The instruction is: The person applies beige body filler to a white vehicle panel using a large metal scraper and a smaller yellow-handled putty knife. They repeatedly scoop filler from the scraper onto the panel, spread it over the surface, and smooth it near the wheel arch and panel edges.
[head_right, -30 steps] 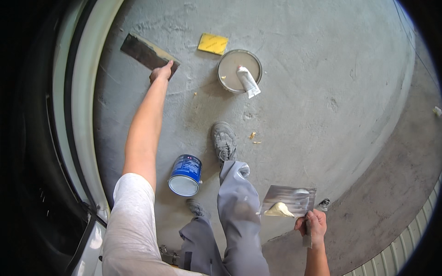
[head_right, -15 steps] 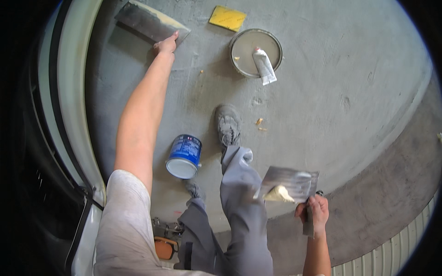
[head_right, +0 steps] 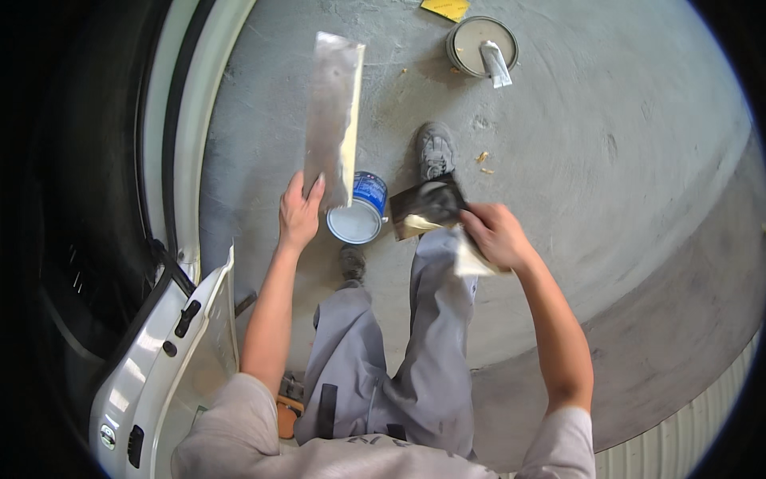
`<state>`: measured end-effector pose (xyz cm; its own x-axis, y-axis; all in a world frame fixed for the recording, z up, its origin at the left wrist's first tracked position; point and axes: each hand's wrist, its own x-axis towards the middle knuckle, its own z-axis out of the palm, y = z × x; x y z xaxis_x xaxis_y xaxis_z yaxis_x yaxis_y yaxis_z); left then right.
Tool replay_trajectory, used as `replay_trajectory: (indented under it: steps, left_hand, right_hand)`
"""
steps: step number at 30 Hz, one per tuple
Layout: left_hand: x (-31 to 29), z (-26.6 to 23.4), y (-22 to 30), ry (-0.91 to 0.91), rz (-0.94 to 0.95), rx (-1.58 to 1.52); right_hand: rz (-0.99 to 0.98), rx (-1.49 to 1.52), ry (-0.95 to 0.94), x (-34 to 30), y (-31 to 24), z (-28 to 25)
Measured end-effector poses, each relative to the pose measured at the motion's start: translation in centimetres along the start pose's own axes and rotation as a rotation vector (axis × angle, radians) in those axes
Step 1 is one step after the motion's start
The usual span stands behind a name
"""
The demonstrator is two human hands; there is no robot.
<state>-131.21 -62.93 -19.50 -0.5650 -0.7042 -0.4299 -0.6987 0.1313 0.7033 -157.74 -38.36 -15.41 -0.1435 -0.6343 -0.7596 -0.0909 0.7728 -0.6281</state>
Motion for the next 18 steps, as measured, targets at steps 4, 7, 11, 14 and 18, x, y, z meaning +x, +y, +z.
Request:
replay_trajectory:
  steps: [4, 7, 11, 14, 18]
  left_hand:
    - [-10.4, -5.6, 1.0, 0.026, 0.020, -0.077]
    - [-17.7, -8.6, 1.3, 0.036, 0.061, -0.151]
    - [-26.3, -11.7, -1.3, -0.087, 0.089, -0.280]
    - [-32.3, -12.8, -3.5, -0.148, -0.077, -0.397]
    - [-36.6, -13.8, -3.3, -0.372, -0.248, -0.762]
  right_hand:
    - [-0.258, -0.229, -0.128, 4.8, 1.5, 12.3]
    - [-0.276, -0.381, -0.197, 9.1, 2.9, 21.0]
    - [-0.357, -0.374, 0.000, 12.3, 4.5, 27.7]
    - [-0.390, -0.472, 0.170, 12.2, 5.5, 28.2]
    - [-0.283, -0.477, 0.294, 8.5, 6.7, 26.6]
